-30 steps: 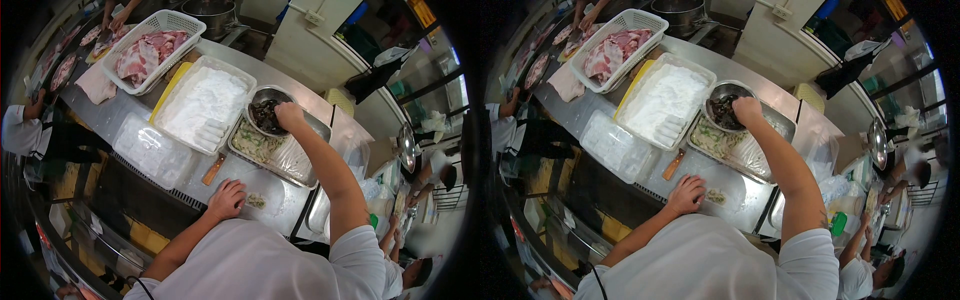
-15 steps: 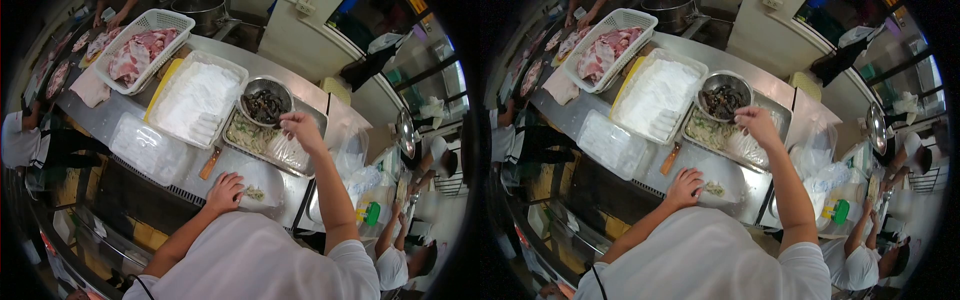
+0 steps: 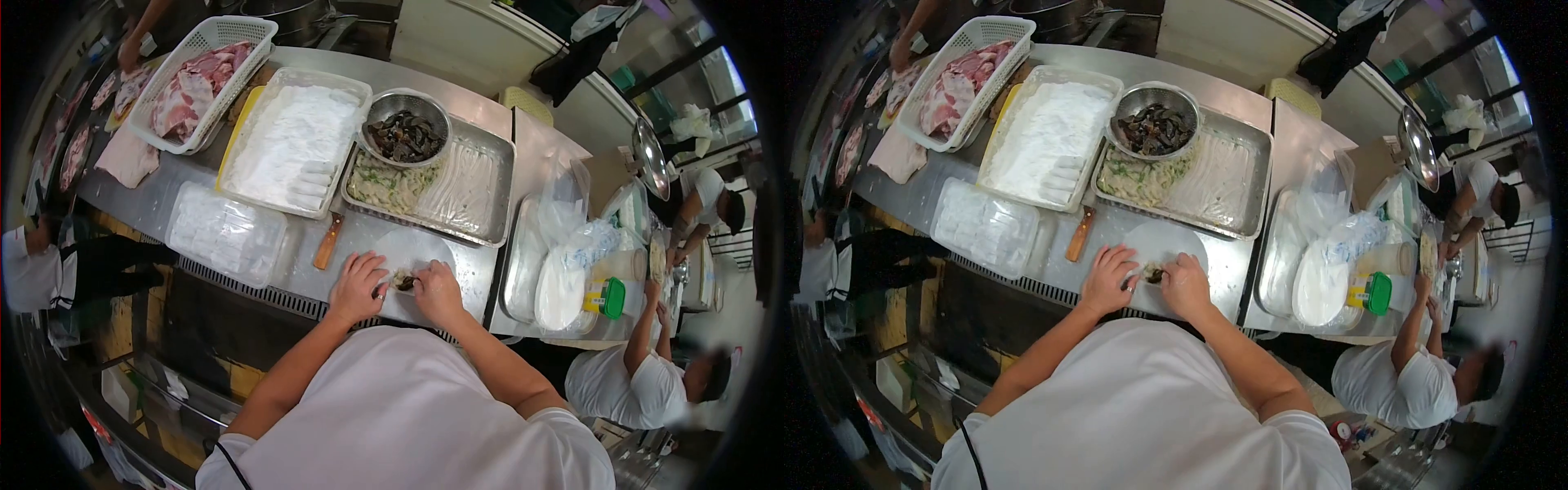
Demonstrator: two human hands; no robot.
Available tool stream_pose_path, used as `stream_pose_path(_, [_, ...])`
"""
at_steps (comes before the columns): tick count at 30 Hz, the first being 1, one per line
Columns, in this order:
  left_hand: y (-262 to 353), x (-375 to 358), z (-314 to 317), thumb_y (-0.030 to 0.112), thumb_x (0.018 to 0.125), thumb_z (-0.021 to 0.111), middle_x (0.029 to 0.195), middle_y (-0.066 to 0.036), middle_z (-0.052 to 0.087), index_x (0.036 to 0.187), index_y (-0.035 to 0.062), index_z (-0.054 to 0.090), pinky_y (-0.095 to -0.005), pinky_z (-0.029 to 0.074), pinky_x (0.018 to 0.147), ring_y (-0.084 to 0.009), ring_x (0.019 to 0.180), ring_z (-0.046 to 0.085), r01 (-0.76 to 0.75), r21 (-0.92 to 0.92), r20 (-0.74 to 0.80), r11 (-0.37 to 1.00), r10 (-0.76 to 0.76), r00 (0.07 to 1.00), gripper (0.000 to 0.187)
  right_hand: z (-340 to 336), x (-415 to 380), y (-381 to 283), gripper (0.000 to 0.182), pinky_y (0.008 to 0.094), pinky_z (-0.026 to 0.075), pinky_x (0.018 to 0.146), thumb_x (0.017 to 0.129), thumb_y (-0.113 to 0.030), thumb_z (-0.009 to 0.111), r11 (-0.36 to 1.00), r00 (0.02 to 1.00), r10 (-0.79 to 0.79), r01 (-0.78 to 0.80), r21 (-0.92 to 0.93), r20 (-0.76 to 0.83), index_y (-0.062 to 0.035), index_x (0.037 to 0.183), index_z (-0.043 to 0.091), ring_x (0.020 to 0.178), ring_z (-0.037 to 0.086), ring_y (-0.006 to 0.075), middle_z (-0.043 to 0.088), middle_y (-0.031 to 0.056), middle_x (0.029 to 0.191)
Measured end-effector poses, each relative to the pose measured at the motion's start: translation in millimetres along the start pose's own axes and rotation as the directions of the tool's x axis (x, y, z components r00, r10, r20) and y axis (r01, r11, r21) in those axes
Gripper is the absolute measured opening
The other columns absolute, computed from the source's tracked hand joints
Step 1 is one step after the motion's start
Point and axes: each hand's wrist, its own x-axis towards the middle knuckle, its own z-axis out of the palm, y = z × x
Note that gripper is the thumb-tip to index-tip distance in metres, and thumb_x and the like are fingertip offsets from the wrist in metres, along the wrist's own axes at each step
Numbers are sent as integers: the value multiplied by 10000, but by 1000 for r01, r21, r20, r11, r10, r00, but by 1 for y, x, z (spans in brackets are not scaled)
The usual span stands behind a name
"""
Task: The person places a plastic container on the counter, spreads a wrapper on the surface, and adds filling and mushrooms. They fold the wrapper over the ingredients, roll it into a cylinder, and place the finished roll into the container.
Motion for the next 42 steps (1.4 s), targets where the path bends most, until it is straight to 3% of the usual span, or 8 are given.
stream_pose_path(5, [-1,-1,1,138,866,775,1422,-112,670,1149,75,742,-588,354,1250,-349,1433,551,-16,8,-12,1000,16,1000,292,-3,-6,-3,151,470,570,915,871,-174,801,980,984,-173,177,-91,53,-36,930,805,1048,645,368,682,152,1022])
stream_pose_path(20, [0,0,2,133,861,777,1427,-114,666,1158,77,746,-576,332,1273,-346,1437,543,-26,1,-3,1000,26,1000,303,29,-7,1,119,476,557,903,888,-178,784,978,983,-168,155,-142,-79,-59,901,783,1030,634,356,663,135,978])
stream_pose_path(26, [-1,-1,2,139,860,780,1426,-124,665,1167,79,742,-577,333,1272,-354,1441,541,-20,17,19,1000,20,1000,315,5,-3,-2,336,483,549,1031,903,-117,781,999,977,-1,8,32,-215,-60,1234,789,1094,700,381,755,180,1251])
stream_pose_path(30, [-4,-3,5,146,873,769,1430,-131,663,1173,76,739,-578,326,1277,-357,1445,540,-29,6,8,1000,29,1000,309,-23,48,29,746,379,473,1182,935,-6,666,872,905,218,-13,489,-366,-43,1651,458,1477,576,372,572,299,1572])
stream_pose_path(33, [-2,-1,2,149,881,762,1431,-132,663,1167,75,738,-580,322,1279,-360,1445,540,-26,19,12,999,26,1000,297,-20,64,43,836,469,411,1254,911,-69,677,821,924,215,4,571,-316,-4,1681,358,1508,493,477,512,335,1608])
stream_pose_path(36, [-1,-2,1,151,894,761,1430,-132,663,1198,65,725,-572,323,1278,-368,1435,545,-16,33,32,999,15,999,318,-4,30,44,896,461,406,1258,898,-59,663,977,963,81,-25,213,-258,-4,1710,287,1534,458,475,467,349,1637])
stream_pose_path(39, [-7,-2,4,157,918,759,1443,-178,651,1238,40,705,-569,326,1274,-399,1449,521,100,-86,30,991,-98,995,345,-13,-8,29,841,475,472,1198,898,-107,692,966,984,141,-113,234,-106,21,1664,371,1453,541,483,526,354,1578])
stream_pose_path(42, [-5,4,10,177,942,766,1360,-214,662,1268,12,685,-566,385,1210,-438,1385,532,226,-162,-210,960,-258,943,375,-18,-22,30,677,499,550,1085,898,-168,727,940,938,328,-311,141,-113,34,1516,540,1287,657,477,633,327,1447])
